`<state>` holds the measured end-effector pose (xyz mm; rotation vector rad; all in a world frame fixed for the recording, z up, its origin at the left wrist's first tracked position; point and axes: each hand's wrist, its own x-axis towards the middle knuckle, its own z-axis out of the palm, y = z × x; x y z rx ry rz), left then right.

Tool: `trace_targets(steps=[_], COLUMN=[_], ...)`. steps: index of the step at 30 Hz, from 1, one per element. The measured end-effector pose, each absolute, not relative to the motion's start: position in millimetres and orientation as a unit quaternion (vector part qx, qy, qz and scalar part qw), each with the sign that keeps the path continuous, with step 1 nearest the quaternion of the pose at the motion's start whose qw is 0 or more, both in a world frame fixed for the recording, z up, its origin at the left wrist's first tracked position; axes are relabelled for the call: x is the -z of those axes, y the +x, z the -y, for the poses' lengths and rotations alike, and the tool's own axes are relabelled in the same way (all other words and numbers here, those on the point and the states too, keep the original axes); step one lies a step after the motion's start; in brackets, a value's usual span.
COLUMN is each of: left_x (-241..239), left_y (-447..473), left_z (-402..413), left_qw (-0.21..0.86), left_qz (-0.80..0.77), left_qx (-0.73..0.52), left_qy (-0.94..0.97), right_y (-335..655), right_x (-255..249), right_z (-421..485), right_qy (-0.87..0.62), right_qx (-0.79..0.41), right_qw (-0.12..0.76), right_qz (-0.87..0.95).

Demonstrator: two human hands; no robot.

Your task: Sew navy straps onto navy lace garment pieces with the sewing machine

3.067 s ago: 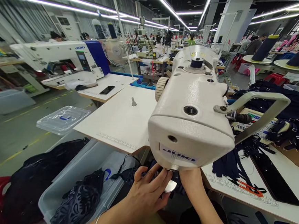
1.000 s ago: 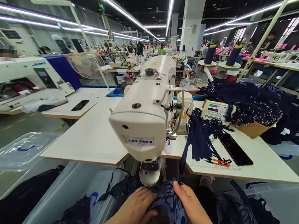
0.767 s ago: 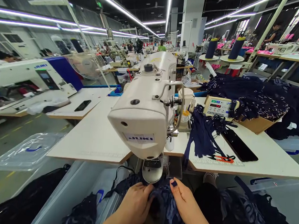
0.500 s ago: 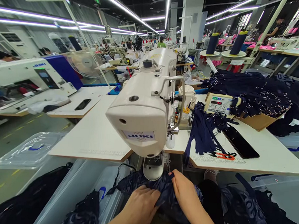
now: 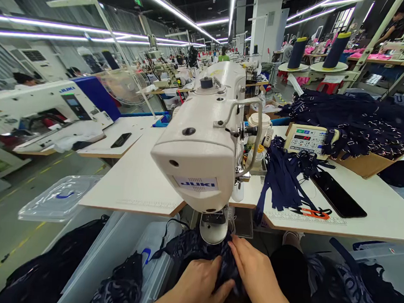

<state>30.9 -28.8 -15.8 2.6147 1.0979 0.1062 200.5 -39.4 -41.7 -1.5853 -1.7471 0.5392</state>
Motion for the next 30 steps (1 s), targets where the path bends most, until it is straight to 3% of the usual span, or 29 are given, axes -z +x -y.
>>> trace_targets(steps=[5, 7, 9, 11, 13, 17, 22, 27, 30], left_x=[-10.7, -18.4, -24.9, -30.6, -34.2, -32.8, -33.1, -36.4, -33.5], left_y=[2.1, -7.4, -12.2, -12.1, -8.9, -4.3, -6.6, -0.2, 5.9], left_z=[15.0, 9.0, 2.7, -4.0, -10.5, -18.0, -16.7, -13.0, -10.9], left_qw=[0.386, 0.468, 0.48, 0.411, 0.266, 0.041, 0.017, -0.001, -0.022], left_qz=[-0.315, -0.284, -0.323, -0.391, -0.439, -0.415, -0.241, -0.303, -0.342], left_qx=[-0.187, -0.179, -0.18, -0.216, -0.269, -0.339, -0.222, -0.168, -0.166], left_qy=[0.847, 0.818, 0.796, 0.795, 0.815, 0.843, 0.945, 0.938, 0.925], right_y=[204.5, 200.7, 197.0, 193.7, 189.9, 182.0, 180.6, 189.7, 196.8], right_x=[-17.4, -32.3, -34.9, -28.9, -20.3, -10.3, -8.0, -10.9, -12.0], right_z=[45.9, 46.0, 40.9, 31.2, 20.0, 6.2, 3.1, -8.0, -17.5], right_qy=[-0.449, -0.408, -0.433, -0.482, -0.535, -0.635, -0.642, -0.548, -0.523], right_qx=[-0.429, -0.429, -0.388, -0.332, -0.284, -0.253, -0.365, -0.519, -0.53], right_qw=[0.212, 0.214, 0.266, 0.317, 0.341, 0.344, 0.408, 0.467, 0.47], right_qz=[0.755, 0.777, 0.769, 0.746, 0.719, 0.644, 0.537, 0.461, 0.473])
